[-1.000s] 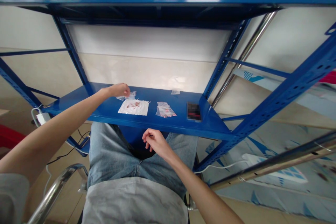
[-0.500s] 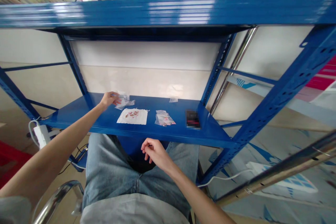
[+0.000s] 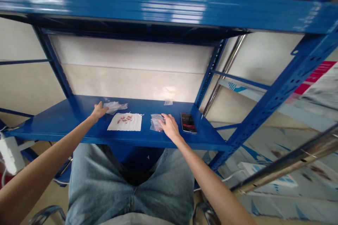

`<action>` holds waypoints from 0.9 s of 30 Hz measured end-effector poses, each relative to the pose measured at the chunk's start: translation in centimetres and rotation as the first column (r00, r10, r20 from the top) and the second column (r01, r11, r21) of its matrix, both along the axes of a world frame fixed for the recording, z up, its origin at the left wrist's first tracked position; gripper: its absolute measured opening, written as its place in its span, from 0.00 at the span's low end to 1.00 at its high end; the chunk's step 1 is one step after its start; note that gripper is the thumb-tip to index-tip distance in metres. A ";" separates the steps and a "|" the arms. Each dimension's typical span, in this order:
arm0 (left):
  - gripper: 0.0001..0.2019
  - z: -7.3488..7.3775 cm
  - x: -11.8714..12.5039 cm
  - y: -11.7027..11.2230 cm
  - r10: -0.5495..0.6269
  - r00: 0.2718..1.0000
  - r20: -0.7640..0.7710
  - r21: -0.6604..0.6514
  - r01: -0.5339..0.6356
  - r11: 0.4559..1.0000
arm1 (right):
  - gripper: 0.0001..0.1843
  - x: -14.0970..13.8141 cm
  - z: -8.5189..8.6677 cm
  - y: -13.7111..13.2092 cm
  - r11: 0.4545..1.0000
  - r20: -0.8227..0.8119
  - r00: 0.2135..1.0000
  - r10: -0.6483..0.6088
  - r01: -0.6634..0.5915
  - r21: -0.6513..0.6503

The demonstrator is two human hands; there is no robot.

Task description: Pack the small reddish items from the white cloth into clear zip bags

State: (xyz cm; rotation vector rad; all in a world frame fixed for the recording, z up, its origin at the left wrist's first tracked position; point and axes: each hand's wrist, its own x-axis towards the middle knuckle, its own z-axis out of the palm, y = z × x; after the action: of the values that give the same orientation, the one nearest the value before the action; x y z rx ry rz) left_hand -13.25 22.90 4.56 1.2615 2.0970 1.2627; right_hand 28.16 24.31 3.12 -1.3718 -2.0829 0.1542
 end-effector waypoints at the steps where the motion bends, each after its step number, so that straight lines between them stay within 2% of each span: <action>1: 0.34 0.1 0.1 -0.2 0.014 0.999 -0.038 0.016 -0.013 1.000 | 0.20 0.1 -0.4 0.7 1.000 0.041 0.999 -0.012 0.013 -0.020; 5: 0.36 0.8 2.0 -1.3 0.066 0.984 -0.164 0.127 -0.046 0.991 | 0.12 -0.3 -1.0 1.7 0.999 0.085 0.995 -0.041 0.043 -0.022; 7: 0.33 1.4 4.0 -2.2 0.041 0.977 -0.211 0.259 0.015 0.966 | 0.10 -0.6 -0.4 1.7 0.998 0.065 0.996 -0.067 0.067 -0.005; 9: 0.29 2.2 6.8 -3.6 -0.075 0.982 -0.175 0.375 0.137 0.917 | 0.10 -0.8 0.7 1.5 0.995 0.031 0.995 -0.098 0.097 0.024; 11: 0.27 2.5 10.1 -5.8 -0.270 0.961 -0.053 0.427 0.266 0.864 | 0.13 -1.3 1.9 0.7 0.988 -0.048 0.991 -0.122 0.126 0.085; 12: 0.26 2.5 11.8 -7.2 -0.382 0.923 0.035 0.429 0.331 0.840 | 0.14 -1.7 2.4 -0.1 0.986 -0.121 0.987 -0.105 0.119 0.118; 14: 0.26 2.1 14.9 -10.6 -0.520 0.813 0.261 0.420 0.390 0.820 | 0.15 -2.8 2.8 -2.4 0.988 -0.318 0.948 0.016 0.033 0.149; 16: 0.27 1.4 17.3 -14.2 -0.566 0.623 0.539 0.377 0.423 0.824 | 0.15 -4.3 2.4 -5.7 0.982 -0.501 0.844 0.191 -0.168 0.090; 17: 0.26 1.1 18.2 -15.9 -0.566 0.535 0.627 0.366 0.439 0.820 | 0.15 -5.0 1.9 -7.6 0.963 -0.557 0.794 0.245 -0.266 0.046; 18: 0.25 0.8 18.8 -17.3 -0.565 0.468 0.679 0.362 0.456 0.813 | 0.15 -5.7 1.4 -9.4 0.940 -0.588 0.757 0.285 -0.341 0.016; 20: 0.23 0.4 19.5 -19.2 -0.577 0.400 0.712 0.374 0.479 0.794 | 0.15 -6.6 0.5 -12.7 0.907 -0.575 0.748 0.332 -0.421 -0.025; 23: 0.22 -0.2 19.3 -19.9 -0.601 0.378 0.704 0.402 0.486 0.776 | 0.18 -7.0 -0.3 -15.2 0.889 -0.503 0.785 0.362 -0.453 -0.068; 27: 0.23 -1.5 18.1 -18.8 -0.586 0.407 0.701 0.387 0.474 0.791 | 0.26 -6.7 -0.4 -14.7 0.839 -0.517 0.764 0.386 -0.524 -0.148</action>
State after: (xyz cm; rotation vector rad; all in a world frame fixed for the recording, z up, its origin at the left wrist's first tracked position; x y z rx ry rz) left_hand 4.85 4.11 3.04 0.9838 0.8523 1.2990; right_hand 21.46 9.62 2.72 -0.8137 -1.9717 0.9394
